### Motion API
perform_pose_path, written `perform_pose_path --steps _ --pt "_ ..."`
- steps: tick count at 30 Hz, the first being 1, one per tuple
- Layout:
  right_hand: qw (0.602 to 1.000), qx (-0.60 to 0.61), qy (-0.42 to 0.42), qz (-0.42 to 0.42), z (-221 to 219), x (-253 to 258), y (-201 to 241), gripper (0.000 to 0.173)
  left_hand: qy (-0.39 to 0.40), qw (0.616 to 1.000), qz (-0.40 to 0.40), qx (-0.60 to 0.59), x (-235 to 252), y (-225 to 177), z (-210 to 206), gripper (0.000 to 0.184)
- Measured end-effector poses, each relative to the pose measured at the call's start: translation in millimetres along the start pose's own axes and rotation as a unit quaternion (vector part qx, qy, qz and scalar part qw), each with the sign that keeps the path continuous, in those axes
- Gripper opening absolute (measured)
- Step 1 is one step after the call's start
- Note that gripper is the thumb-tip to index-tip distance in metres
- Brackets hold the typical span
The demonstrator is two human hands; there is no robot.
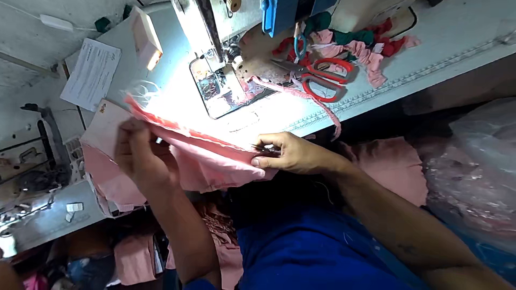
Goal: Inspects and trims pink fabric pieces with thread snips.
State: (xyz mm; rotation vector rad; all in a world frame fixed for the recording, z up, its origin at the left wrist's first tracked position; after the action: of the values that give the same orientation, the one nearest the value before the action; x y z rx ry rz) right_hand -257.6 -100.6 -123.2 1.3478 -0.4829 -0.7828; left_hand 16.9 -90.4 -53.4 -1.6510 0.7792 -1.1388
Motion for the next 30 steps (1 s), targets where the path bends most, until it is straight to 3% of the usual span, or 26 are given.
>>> perform_pose_path --steps 3,6,7,9,11,13,15,18,20,24,27,30 --pt "0.999 -0.019 0.031 -0.023 0.7 3.2 5.5 0.016 -0.076 0.996 -0.037 0.026 32.2 -1.1 18.3 0.021" --pt "0.999 -0.014 -0.029 -0.022 -1.0 5.1 4.2 0.01 -0.142 0.984 -0.014 0.108 51.9 10.1 41.3 0.012" --pt "0.998 -0.01 -0.065 -0.022 -3.3 5.4 4.9 0.009 -0.134 0.976 -0.015 0.171 47.6 12.7 46.1 0.017" --pt "0.991 0.001 -0.132 -0.025 -10.9 5.0 8.8 0.011 -0.062 0.95 -0.045 0.304 17.0 2.7 34.9 0.048" --pt "0.986 0.03 -0.162 -0.023 -19.3 2.9 14.1 0.013 0.03 0.933 -0.071 0.352 -32.7 -14.2 -2.8 0.038" --pt "0.983 0.111 -0.144 -0.017 -24.9 -1.4 20.8 0.01 0.118 0.948 -0.08 0.284 -76.7 -8.8 -33.0 0.023" --pt "0.97 0.227 -0.089 -0.011 -24.9 -6.5 26.1 0.019 0.153 0.956 -0.08 0.235 -99.6 6.0 -46.4 0.022" --pt "0.954 0.297 -0.04 -0.019 -24.4 -15.6 28.0 0.039 0.165 0.951 -0.077 0.248 -106.4 8.3 -42.2 0.047" --pt "0.961 0.273 -0.047 -0.004 -25.6 -17.3 30.6 0.044 0.172 0.934 -0.093 0.298 -105.0 2.2 -42.2 0.063" --pt "0.97 0.214 -0.117 0.024 -31.9 -14.1 38.9 0.033 0.148 0.93 -0.094 0.323 -107.5 -1.2 -46.0 0.041" --pt "0.974 0.174 -0.139 0.039 -35.1 -13.5 42.4 0.036 0.112 0.97 -0.021 0.213 -111.1 -0.8 -42.9 0.023" --pt "0.975 0.103 -0.187 0.053 -41.7 -13.6 43.1 0.038 0.071 0.991 0.086 0.079 -110.7 1.9 -40.8 0.021"
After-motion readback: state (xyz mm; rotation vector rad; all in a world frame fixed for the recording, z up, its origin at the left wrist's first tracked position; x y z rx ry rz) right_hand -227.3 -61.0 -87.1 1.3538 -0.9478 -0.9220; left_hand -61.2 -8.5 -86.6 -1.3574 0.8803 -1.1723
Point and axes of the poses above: each hand's wrist, its own x-axis towards the middle knuckle, its own z-axis out of the back of the hand, y = z × x, the point moved 1 cm from there along x, towards the middle knuckle, and after that the axes turned 2 degrees about -z, right-handed, at the moved point
